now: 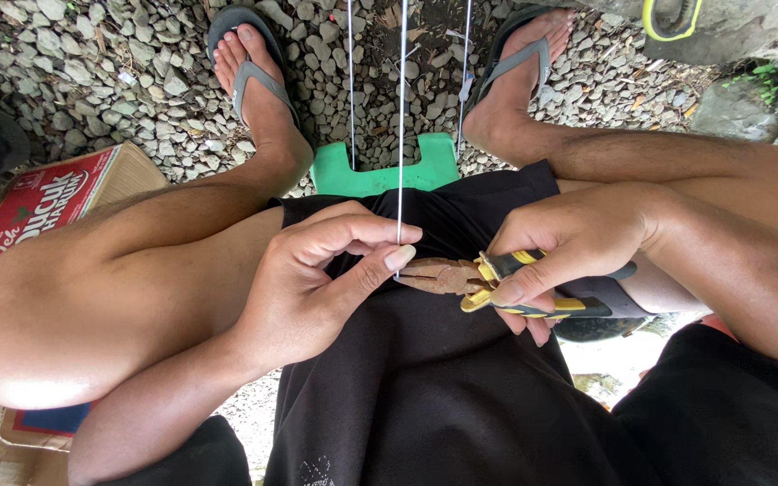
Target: The person bends two metal wires into hooks using pliers, then inserts the wires through the drainage holes of a white plastic pot to create a hanging planter.
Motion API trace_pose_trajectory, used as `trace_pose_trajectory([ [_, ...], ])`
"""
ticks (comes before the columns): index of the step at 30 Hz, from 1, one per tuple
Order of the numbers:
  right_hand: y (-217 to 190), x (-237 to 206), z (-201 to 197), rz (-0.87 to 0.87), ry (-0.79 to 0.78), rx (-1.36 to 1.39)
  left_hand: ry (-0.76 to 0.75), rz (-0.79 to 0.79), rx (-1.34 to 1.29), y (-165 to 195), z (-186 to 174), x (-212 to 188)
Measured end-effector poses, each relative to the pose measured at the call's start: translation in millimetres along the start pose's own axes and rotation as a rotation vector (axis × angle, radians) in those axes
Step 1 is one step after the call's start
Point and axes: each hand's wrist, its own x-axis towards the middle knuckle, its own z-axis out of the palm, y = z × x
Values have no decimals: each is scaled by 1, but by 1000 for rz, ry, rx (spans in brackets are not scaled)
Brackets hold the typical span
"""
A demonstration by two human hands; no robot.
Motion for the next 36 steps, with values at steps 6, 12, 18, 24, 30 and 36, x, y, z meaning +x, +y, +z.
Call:
trace_pose_trajectory([
  [6, -2, 0, 1, -22, -7, -7, 1, 3, 6, 0, 1, 0],
  [12, -10, 0, 5, 34, 25, -193, -11, 11, -2, 0, 1, 0],
  [18, -17, 1, 10, 119, 95, -252, -9, 24, 13, -1, 2, 0],
  [24, -25, 3, 14, 142, 155, -315, 11, 25, 45, -1, 3, 2],
  [30, -26, 5, 21, 306, 285, -438, 28, 45, 111, -1, 4, 4],
  [36, -22, 7, 23, 216, 388, -518, 56, 30, 160, -1, 5, 7],
])
